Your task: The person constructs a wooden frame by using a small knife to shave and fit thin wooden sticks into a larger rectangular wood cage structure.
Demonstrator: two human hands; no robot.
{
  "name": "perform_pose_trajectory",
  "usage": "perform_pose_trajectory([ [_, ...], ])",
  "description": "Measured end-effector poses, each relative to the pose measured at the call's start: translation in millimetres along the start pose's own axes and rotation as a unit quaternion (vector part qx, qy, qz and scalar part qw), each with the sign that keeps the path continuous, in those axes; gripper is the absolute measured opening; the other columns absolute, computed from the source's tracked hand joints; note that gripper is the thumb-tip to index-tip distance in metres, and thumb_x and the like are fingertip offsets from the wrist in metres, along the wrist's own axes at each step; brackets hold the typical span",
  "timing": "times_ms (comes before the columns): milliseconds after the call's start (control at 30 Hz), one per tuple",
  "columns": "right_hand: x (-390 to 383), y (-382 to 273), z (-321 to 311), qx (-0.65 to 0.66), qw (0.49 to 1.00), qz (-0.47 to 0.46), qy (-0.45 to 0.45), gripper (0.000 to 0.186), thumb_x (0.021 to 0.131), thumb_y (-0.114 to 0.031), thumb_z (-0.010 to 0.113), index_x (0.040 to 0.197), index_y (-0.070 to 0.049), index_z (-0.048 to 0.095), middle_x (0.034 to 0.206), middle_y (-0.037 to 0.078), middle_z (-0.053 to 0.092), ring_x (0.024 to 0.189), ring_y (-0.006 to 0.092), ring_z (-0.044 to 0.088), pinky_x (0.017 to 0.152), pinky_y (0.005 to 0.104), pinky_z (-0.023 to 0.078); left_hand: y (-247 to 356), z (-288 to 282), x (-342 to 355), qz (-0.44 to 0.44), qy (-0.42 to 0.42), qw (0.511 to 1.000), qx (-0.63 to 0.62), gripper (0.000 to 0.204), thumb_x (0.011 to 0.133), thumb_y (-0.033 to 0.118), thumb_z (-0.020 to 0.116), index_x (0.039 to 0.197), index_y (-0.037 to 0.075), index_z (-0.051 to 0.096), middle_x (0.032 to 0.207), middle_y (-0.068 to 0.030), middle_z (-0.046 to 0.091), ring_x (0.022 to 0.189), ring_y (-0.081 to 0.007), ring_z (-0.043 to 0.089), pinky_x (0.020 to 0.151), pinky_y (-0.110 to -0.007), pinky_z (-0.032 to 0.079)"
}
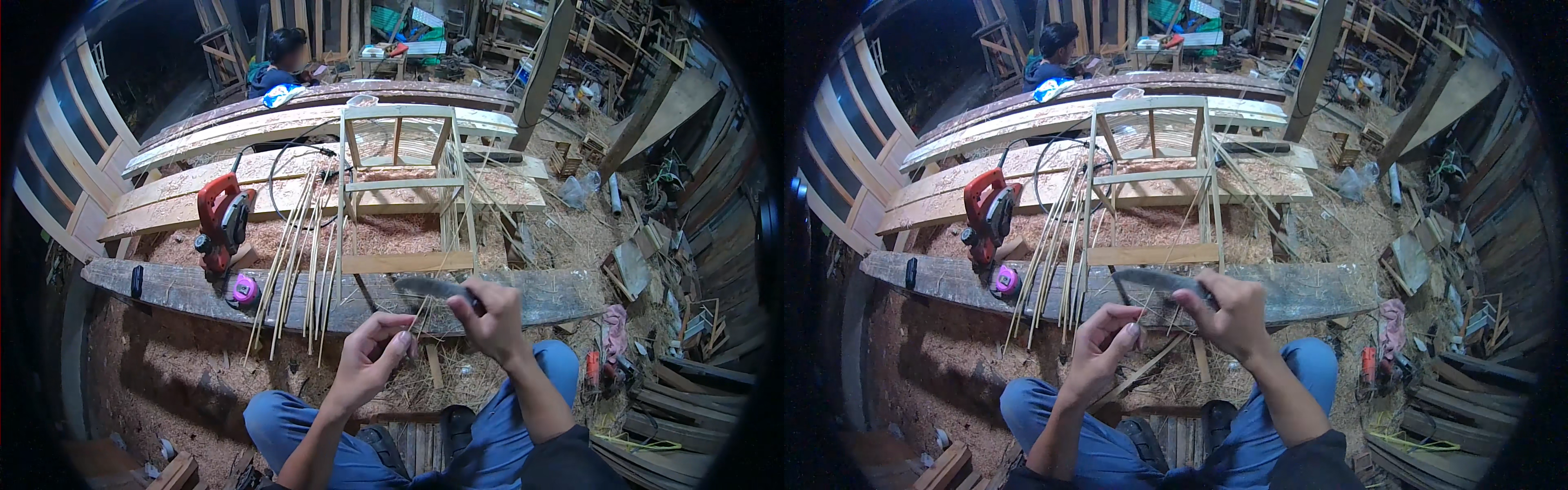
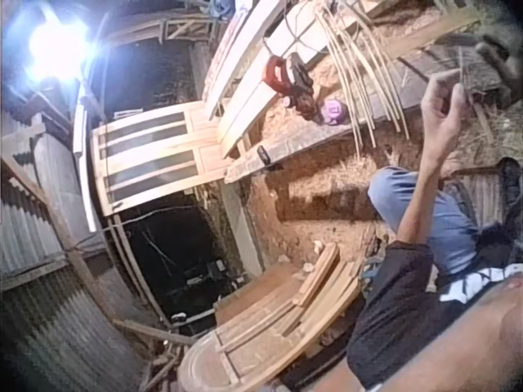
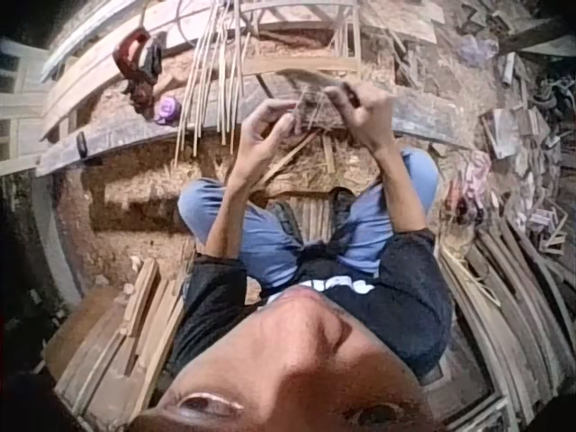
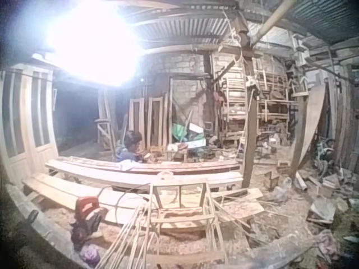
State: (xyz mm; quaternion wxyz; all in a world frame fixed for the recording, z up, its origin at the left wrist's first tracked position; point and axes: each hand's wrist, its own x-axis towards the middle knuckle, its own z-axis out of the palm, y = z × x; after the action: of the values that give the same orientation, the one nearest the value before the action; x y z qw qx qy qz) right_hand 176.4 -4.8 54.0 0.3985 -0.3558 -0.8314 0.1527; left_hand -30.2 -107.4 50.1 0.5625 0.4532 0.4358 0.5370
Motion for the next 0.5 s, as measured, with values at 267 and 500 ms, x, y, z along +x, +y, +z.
perform_pose_trajectory([
  [267, -3, -5, 2, 0.001, 0.999, -0.027, -0.044, 0.049, 0.094, -0.052, 0.073, 0.077, -0.007, 0.066, 0.065, 0.011, 0.062, 0.054, 0.0295, 0.065, 0.05, 0.0394, 0.048, -15, -1, 3, 0.004, 0.024, 0.999, 0.033, 0.034, 0.107, 0.011, 0.062, 0.138, -0.001, 0.061, 0.094, -0.0001, 0.067, 0.086, -0.005, 0.059, 0.076, -0.023, 0.051],
  [500, -6, -14, 5, 0.008, 0.998, -0.031, -0.057, 0.049, 0.094, -0.052, 0.074, 0.076, -0.008, 0.065, 0.064, 0.011, 0.063, 0.054, 0.0299, 0.065, 0.05, 0.0392, 0.049, -6, 8, 2, -0.012, 0.02, 1.0, -0.003, 0.036, 0.108, 0.008, 0.057, 0.143, -0.001, 0.06, 0.092, 0.0013, 0.063, 0.078, -0.0023, 0.05, 0.068, -0.02, 0.043],
])
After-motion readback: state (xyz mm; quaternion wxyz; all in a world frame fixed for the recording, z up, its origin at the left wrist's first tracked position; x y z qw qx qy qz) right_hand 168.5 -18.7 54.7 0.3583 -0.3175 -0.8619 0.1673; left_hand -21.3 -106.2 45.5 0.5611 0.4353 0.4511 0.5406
